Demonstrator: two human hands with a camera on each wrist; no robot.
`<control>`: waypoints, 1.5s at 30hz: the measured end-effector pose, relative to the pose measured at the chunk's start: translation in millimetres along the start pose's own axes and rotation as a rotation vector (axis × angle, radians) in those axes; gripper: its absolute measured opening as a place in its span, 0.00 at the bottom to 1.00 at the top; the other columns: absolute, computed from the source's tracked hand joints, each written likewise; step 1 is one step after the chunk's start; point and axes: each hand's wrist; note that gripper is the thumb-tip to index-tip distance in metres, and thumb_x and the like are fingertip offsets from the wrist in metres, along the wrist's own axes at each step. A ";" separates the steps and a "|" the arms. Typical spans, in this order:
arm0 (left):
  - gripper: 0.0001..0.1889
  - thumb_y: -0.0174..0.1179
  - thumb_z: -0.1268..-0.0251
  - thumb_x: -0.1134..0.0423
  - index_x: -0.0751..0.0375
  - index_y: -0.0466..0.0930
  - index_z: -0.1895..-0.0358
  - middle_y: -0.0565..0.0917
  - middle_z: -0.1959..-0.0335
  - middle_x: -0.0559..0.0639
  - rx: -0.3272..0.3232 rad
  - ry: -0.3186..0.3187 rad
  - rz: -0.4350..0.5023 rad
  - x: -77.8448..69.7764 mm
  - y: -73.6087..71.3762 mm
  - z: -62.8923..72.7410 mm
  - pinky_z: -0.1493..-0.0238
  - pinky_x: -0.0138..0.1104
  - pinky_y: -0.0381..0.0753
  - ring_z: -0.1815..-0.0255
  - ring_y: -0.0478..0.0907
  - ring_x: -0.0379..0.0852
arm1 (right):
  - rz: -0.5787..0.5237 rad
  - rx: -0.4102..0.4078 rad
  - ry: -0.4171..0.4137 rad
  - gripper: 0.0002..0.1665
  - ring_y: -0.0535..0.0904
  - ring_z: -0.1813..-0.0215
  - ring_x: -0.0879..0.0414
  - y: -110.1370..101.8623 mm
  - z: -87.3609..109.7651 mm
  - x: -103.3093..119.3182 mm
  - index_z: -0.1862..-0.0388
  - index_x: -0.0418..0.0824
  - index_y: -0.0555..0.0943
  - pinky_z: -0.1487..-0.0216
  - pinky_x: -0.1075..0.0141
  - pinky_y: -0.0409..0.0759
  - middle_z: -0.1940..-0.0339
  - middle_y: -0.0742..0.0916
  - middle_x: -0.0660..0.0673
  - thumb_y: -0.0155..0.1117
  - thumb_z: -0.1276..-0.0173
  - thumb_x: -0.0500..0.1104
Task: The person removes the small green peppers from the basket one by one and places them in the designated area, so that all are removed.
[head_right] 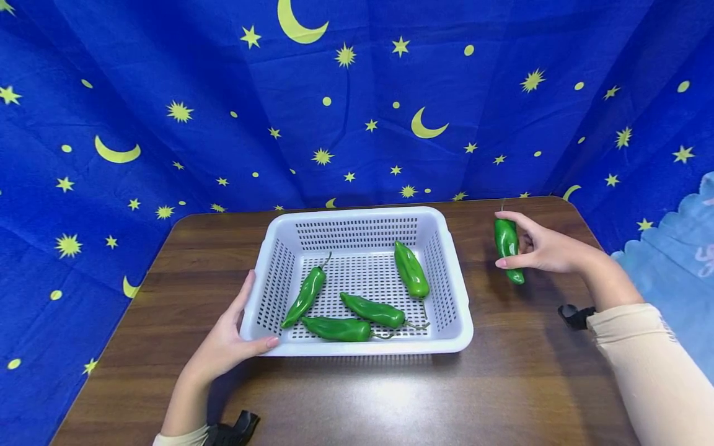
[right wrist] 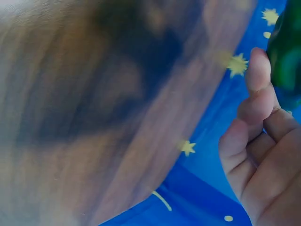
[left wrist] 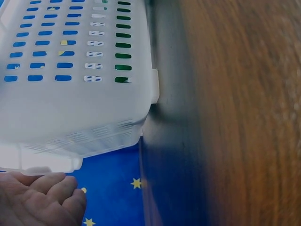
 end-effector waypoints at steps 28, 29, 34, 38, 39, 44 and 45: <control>0.64 0.77 0.51 0.59 0.34 0.33 0.20 0.57 0.21 0.61 -0.002 -0.002 -0.007 -1.5 -0.1 0.4 0.44 0.40 0.84 0.36 0.76 0.62 | 0.317 0.060 0.164 0.62 0.80 0.52 0.38 27.6 -17.3 -26.2 0.22 0.42 0.50 0.54 0.42 0.80 0.45 0.78 0.23 0.72 0.43 0.66; 0.64 0.77 0.50 0.59 0.33 0.33 0.20 0.57 0.21 0.60 -0.002 0.000 -0.007 -1.4 -0.1 0.3 0.44 0.41 0.84 0.36 0.76 0.62 | 0.334 0.061 0.176 0.62 0.80 0.51 0.36 28.0 -17.9 -25.9 0.22 0.43 0.50 0.54 0.40 0.80 0.45 0.78 0.23 0.71 0.43 0.67; 0.64 0.77 0.50 0.59 0.33 0.33 0.20 0.57 0.21 0.60 0.002 0.008 -0.005 -1.5 -0.3 0.3 0.44 0.41 0.84 0.35 0.75 0.63 | 0.415 0.062 0.227 0.65 0.77 0.47 0.25 27.5 -19.4 -21.2 0.20 0.45 0.48 0.53 0.33 0.77 0.42 0.76 0.18 0.66 0.44 0.74; 0.65 0.77 0.51 0.59 0.33 0.33 0.20 0.57 0.21 0.60 0.002 0.016 -0.006 -1.9 -0.3 0.3 0.44 0.42 0.84 0.35 0.75 0.63 | 0.470 0.064 0.262 0.67 0.71 0.42 0.17 24.7 -16.4 -17.9 0.19 0.44 0.45 0.52 0.29 0.75 0.37 0.70 0.14 0.61 0.43 0.78; 0.65 0.77 0.51 0.59 0.33 0.33 0.20 0.57 0.21 0.60 0.002 0.016 -0.008 -2.0 -0.4 0.3 0.43 0.43 0.84 0.35 0.75 0.63 | 0.494 0.062 0.270 0.67 0.70 0.42 0.16 23.8 -15.2 -17.5 0.19 0.44 0.45 0.53 0.29 0.75 0.36 0.70 0.14 0.60 0.44 0.79; 0.64 0.77 0.51 0.59 0.32 0.34 0.20 0.55 0.20 0.59 -0.001 0.021 -0.017 -2.9 -0.5 0.0 0.42 0.45 0.83 0.34 0.74 0.63 | 0.606 0.038 0.286 0.69 0.70 0.42 0.15 17.5 -9.0 -10.5 0.18 0.47 0.45 0.59 0.30 0.76 0.36 0.70 0.15 0.54 0.46 0.84; 0.64 0.77 0.51 0.59 0.32 0.34 0.20 0.55 0.20 0.58 -0.001 0.025 -0.017 -2.8 -0.4 -0.2 0.41 0.46 0.83 0.34 0.74 0.63 | 0.614 0.031 0.281 0.69 0.71 0.43 0.16 16.0 -8.1 -7.6 0.18 0.47 0.46 0.60 0.31 0.77 0.36 0.71 0.16 0.53 0.47 0.84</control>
Point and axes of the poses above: each hand's wrist, its own z-axis away from the middle knuckle, its own y-axis out of the palm, x = y × z
